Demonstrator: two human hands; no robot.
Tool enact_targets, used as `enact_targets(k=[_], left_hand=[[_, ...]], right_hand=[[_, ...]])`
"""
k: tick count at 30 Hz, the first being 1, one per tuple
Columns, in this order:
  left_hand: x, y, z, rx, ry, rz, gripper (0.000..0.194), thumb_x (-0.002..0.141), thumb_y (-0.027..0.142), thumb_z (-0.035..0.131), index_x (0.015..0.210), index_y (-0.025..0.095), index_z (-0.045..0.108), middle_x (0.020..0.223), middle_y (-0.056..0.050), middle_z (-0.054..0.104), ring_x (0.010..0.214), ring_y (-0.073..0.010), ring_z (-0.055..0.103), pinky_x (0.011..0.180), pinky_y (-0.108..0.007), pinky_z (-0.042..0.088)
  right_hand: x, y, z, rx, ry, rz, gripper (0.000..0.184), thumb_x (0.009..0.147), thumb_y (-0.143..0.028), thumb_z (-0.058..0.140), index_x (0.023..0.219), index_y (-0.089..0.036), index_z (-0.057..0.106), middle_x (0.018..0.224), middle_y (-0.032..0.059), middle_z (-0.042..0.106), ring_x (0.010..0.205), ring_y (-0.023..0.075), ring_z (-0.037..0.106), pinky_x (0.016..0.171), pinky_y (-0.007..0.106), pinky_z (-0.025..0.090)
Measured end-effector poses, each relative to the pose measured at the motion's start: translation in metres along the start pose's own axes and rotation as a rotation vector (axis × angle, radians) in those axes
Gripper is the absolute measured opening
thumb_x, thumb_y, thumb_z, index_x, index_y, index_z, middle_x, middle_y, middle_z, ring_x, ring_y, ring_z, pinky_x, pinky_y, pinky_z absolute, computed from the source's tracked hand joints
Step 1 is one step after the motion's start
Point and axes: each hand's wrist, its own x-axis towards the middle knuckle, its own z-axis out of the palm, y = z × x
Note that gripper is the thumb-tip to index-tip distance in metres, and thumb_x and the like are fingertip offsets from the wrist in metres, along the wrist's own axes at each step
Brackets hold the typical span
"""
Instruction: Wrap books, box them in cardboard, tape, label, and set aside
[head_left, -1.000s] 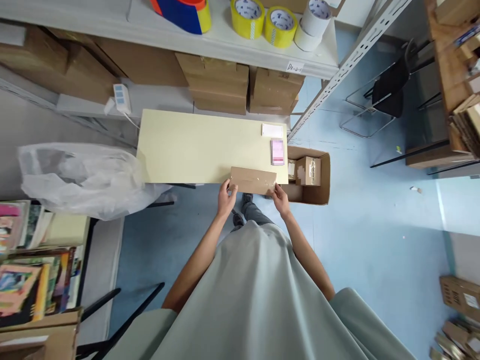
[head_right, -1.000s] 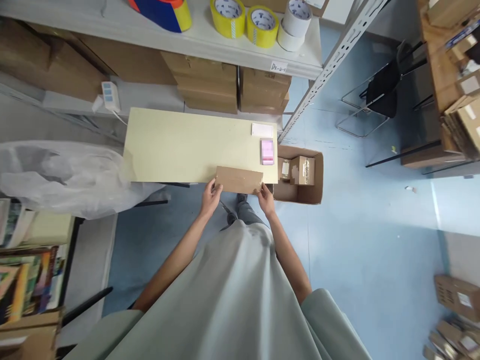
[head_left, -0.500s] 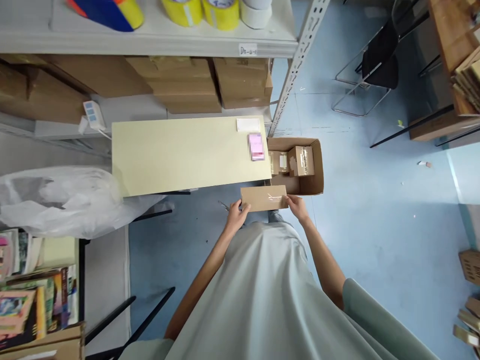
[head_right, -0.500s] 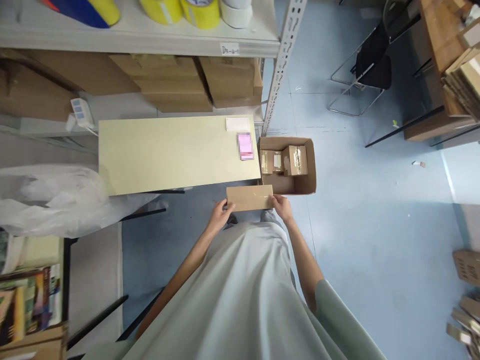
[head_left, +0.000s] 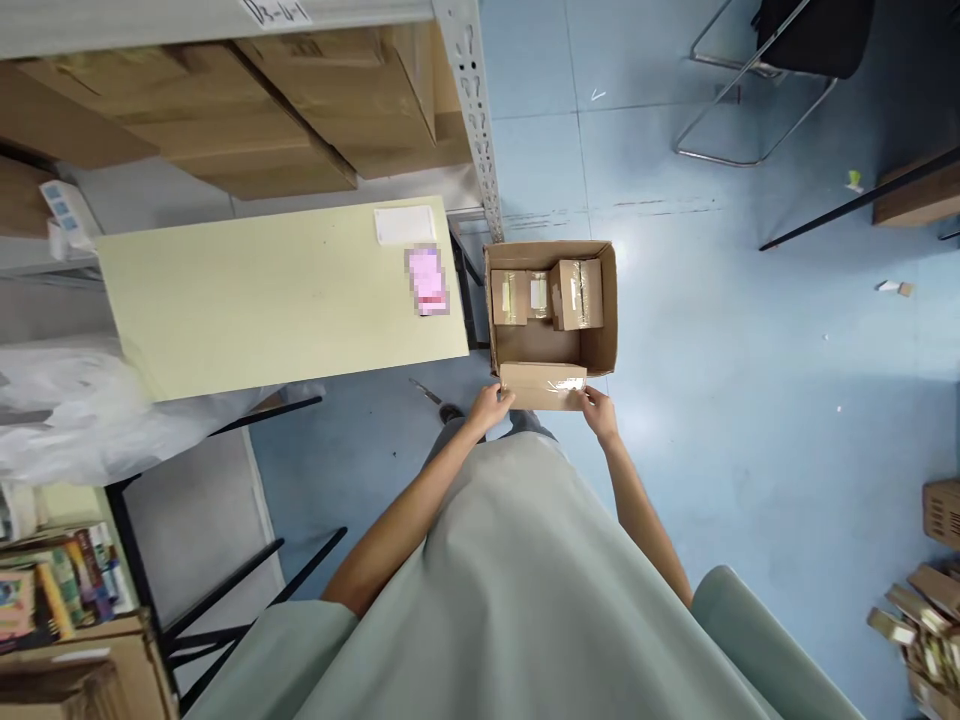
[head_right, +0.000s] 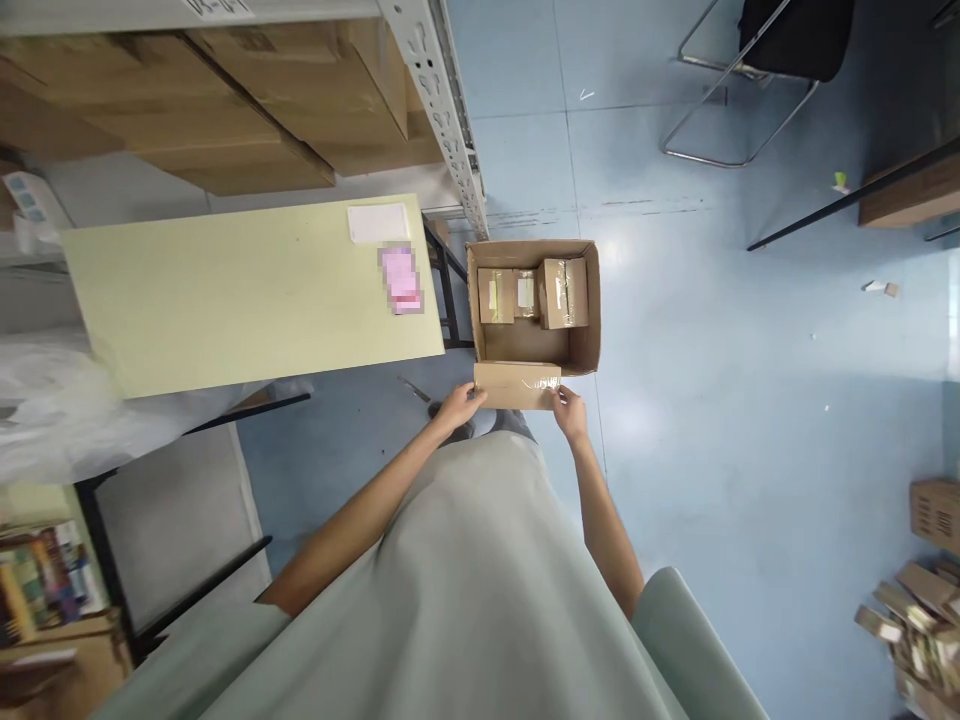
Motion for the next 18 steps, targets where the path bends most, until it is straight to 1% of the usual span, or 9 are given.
enact_targets(k=[2, 5, 8, 11, 12, 14, 16, 18], left_hand=[[0.010, 0.010, 0.009, -0.010, -0.005, -0.020, 0.035, 0.094, 0.043, 0.080, 0.120, 0.020, 0.076, 0.127, -0.017, 0.082, 0.129, -0.0357, 0.074, 0.116, -0.047, 0.055], [0.023, 0.020, 0.014, -0.021, 0.007, -0.053, 0.042, 0.094, 0.043, 0.080, 0.127, 0.018, 0.075, 0.135, -0.019, 0.081, 0.132, -0.0358, 0.074, 0.117, -0.047, 0.054], [0.036, 0.026, 0.012, -0.031, 0.043, -0.089, 0.051, 0.093, 0.044, 0.082, 0.135, 0.017, 0.072, 0.145, -0.022, 0.077, 0.143, -0.0381, 0.069, 0.122, -0.048, 0.050], [0.045, 0.024, 0.009, -0.043, 0.088, -0.133, 0.060, 0.091, 0.042, 0.084, 0.142, 0.014, 0.069, 0.155, -0.026, 0.070, 0.155, -0.0419, 0.059, 0.128, -0.049, 0.045], [0.045, 0.022, 0.009, -0.049, 0.101, -0.147, 0.063, 0.091, 0.041, 0.085, 0.145, 0.013, 0.068, 0.159, -0.027, 0.067, 0.158, -0.0427, 0.056, 0.130, -0.050, 0.043], [0.042, 0.017, 0.008, -0.067, 0.118, -0.166, 0.068, 0.091, 0.039, 0.084, 0.150, 0.012, 0.064, 0.167, -0.029, 0.059, 0.163, -0.0432, 0.050, 0.132, -0.052, 0.041], [0.036, 0.010, 0.007, -0.090, 0.126, -0.173, 0.071, 0.091, 0.040, 0.083, 0.154, 0.012, 0.062, 0.172, -0.029, 0.053, 0.166, -0.0426, 0.047, 0.132, -0.053, 0.040], [0.027, 0.004, 0.003, -0.115, 0.130, -0.171, 0.072, 0.091, 0.041, 0.084, 0.155, 0.015, 0.063, 0.173, -0.027, 0.052, 0.166, -0.0414, 0.046, 0.133, -0.053, 0.040]], right_hand=[[0.012, 0.004, -0.004, 0.031, -0.009, -0.007, 0.062, 0.095, -0.078, 0.054, 0.109, -0.024, 0.080, 0.111, 0.0133, 0.086, 0.114, 0.0370, 0.078, 0.100, 0.045, 0.059], [0.030, 0.002, -0.001, 0.102, -0.019, -0.005, 0.069, 0.094, -0.079, 0.057, 0.122, -0.020, 0.079, 0.124, 0.0160, 0.085, 0.119, 0.0365, 0.077, 0.104, 0.046, 0.059], [0.051, -0.002, 0.011, 0.151, -0.013, 0.087, 0.076, 0.094, -0.078, 0.061, 0.132, -0.015, 0.077, 0.137, 0.0197, 0.081, 0.131, 0.0383, 0.073, 0.115, 0.048, 0.056], [0.067, -0.005, 0.024, 0.153, -0.014, 0.184, 0.085, 0.091, -0.076, 0.069, 0.141, -0.008, 0.074, 0.153, 0.0272, 0.071, 0.149, 0.0426, 0.063, 0.126, 0.053, 0.048], [0.071, -0.005, 0.027, 0.151, -0.022, 0.199, 0.087, 0.090, -0.075, 0.072, 0.143, -0.006, 0.073, 0.157, 0.0292, 0.068, 0.153, 0.0436, 0.061, 0.128, 0.055, 0.047], [0.075, -0.005, 0.032, 0.157, -0.045, 0.215, 0.088, 0.089, -0.074, 0.075, 0.145, -0.005, 0.073, 0.159, 0.0302, 0.066, 0.155, 0.0439, 0.059, 0.130, 0.056, 0.045], [0.076, -0.005, 0.034, 0.168, -0.071, 0.210, 0.084, 0.090, -0.071, 0.077, 0.144, -0.007, 0.075, 0.158, 0.0281, 0.068, 0.155, 0.0425, 0.061, 0.130, 0.057, 0.046], [0.075, -0.008, 0.034, 0.181, -0.097, 0.192, 0.078, 0.091, -0.069, 0.078, 0.143, -0.010, 0.076, 0.158, 0.0259, 0.069, 0.154, 0.0407, 0.062, 0.131, 0.057, 0.046]])
